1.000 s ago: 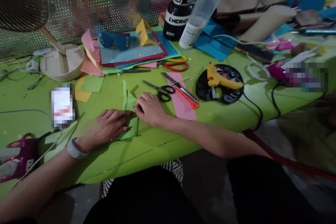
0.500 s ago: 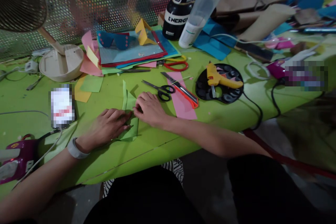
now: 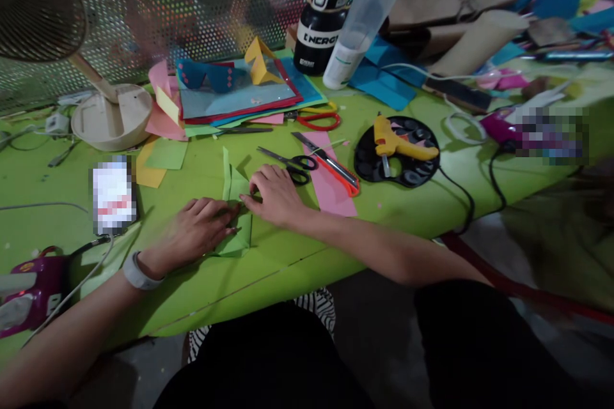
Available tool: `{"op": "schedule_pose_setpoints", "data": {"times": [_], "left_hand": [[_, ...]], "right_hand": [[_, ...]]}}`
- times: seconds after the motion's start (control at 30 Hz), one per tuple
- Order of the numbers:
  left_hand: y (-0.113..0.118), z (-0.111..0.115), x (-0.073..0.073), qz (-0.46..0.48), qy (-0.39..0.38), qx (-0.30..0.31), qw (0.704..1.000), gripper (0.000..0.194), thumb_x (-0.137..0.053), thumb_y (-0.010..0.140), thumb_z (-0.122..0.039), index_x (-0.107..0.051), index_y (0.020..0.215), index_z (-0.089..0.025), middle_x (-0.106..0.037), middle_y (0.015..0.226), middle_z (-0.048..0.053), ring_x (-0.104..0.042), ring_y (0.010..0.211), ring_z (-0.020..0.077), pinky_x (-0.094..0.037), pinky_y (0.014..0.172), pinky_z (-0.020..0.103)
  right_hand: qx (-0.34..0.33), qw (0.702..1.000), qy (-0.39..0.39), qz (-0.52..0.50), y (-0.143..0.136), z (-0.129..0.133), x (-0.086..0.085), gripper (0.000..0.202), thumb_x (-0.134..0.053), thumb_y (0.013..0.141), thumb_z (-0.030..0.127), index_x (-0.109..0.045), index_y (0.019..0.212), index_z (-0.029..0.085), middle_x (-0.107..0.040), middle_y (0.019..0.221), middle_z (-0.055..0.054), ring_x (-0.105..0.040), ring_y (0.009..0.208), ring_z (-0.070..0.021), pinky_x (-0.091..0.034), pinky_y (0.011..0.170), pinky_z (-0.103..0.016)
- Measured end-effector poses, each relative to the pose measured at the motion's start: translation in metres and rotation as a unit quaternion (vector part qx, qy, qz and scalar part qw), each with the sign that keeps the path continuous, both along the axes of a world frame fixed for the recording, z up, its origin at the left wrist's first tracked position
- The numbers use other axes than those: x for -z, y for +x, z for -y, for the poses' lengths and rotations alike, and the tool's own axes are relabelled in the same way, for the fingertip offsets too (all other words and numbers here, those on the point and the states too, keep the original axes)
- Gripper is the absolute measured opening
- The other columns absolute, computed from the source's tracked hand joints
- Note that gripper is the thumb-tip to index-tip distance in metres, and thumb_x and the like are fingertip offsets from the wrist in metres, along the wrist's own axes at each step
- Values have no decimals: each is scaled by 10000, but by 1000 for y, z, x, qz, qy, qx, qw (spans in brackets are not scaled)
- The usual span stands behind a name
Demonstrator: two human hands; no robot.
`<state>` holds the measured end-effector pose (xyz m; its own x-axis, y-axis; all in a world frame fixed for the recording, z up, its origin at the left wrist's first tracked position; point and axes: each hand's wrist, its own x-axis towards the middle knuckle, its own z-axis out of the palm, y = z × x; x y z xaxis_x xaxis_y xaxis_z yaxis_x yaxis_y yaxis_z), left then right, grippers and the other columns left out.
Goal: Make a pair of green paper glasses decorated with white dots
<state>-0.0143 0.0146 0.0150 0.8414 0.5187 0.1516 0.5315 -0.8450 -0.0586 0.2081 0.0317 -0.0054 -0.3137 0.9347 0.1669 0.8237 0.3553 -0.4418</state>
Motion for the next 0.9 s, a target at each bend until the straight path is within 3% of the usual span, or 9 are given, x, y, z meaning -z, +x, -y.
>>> {"op": "schedule_pose_setpoints", "data": {"times": [0.2,0.6,0.77,0.9], "left_hand": [[-1,0,2,-6,0,-2,1000,392,-380,1023,-408,-544,1281,-164,-630,1099,76,-560,918,212,-430,761,349],[0,-1,-1,-2,-9,-2,1000,376,-386,1019,-403,-554,1260,-167,-628,1088,79,-561,905,214,-433,746,345],[0,-1,0,-4,-7,-6,1000,366,-375,1023,-392,-561,1249,-172,-627,1090,70,-558,908,215,-427,745,352],[0,-1,1,-11,-11,-10,1000,366,-385,1020,-399,-560,1252,-176,-618,1096,72,-553,921,215,-420,748,349]], "right_hand": [[4,999,-32,1,1,-1,-2,163,-577,891,342,-553,845,188,-542,954,-68,-484,933,-240,-357,790,-367],[-11,999,-13,34,2,2,-2,252,-512,944,431,-562,875,194,-551,978,-87,-481,940,-255,-336,773,-370],[-14,998,-54,3,9,-6,-5,192,-560,930,377,-573,873,194,-581,1001,-80,-510,967,-243,-351,805,-372],[-24,988,-141,-57,10,-21,-21,153,-670,832,302,-581,794,183,-632,873,-43,-567,808,-183,-400,725,-319]]}}
